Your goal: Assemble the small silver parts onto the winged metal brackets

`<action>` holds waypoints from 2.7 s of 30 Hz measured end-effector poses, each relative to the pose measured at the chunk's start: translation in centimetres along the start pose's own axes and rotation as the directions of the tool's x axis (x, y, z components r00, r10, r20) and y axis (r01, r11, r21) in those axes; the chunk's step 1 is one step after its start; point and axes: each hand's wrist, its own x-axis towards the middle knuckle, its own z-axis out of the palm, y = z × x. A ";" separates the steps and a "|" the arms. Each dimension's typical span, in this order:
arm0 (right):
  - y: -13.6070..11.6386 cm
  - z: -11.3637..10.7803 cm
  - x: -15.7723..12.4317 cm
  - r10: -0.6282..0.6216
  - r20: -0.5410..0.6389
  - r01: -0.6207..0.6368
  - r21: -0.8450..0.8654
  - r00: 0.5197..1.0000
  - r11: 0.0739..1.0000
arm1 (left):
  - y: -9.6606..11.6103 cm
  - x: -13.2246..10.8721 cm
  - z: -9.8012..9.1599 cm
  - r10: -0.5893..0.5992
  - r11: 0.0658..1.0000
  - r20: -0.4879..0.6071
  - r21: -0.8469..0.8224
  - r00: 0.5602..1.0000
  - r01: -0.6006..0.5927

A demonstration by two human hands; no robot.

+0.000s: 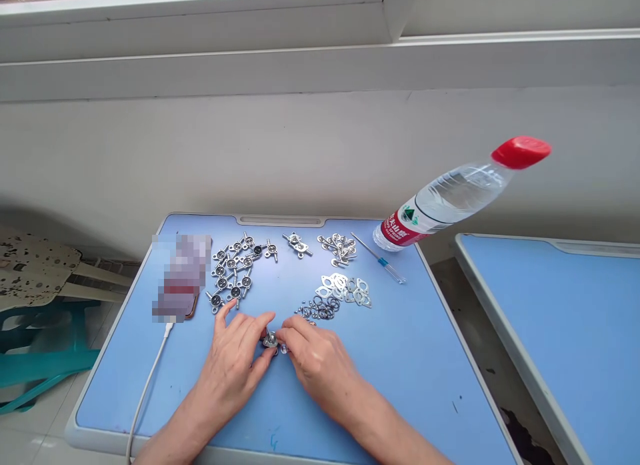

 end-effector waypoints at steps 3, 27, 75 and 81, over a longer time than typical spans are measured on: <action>-0.2 -0.3 0.2 -0.014 0.019 0.014 -0.016 1.000 1.000 | -0.1 0.0 0.1 -0.012 1.000 -0.006 -0.012 1.000 0.011; -1.1 -3.2 1.2 0.158 -0.094 -0.104 0.425 0.983 0.899 | -0.2 0.3 0.0 -0.044 0.999 0.065 -0.030 0.997 0.046; -0.8 -2.9 1.8 -0.075 -0.092 0.089 0.160 0.993 0.983 | -0.3 0.3 0.3 -0.014 1.000 0.039 -0.003 0.999 0.014; -1.0 -2.9 1.7 -0.099 -0.145 0.120 0.149 0.984 0.982 | -0.3 0.3 0.3 -0.029 1.000 0.048 -0.010 0.998 0.029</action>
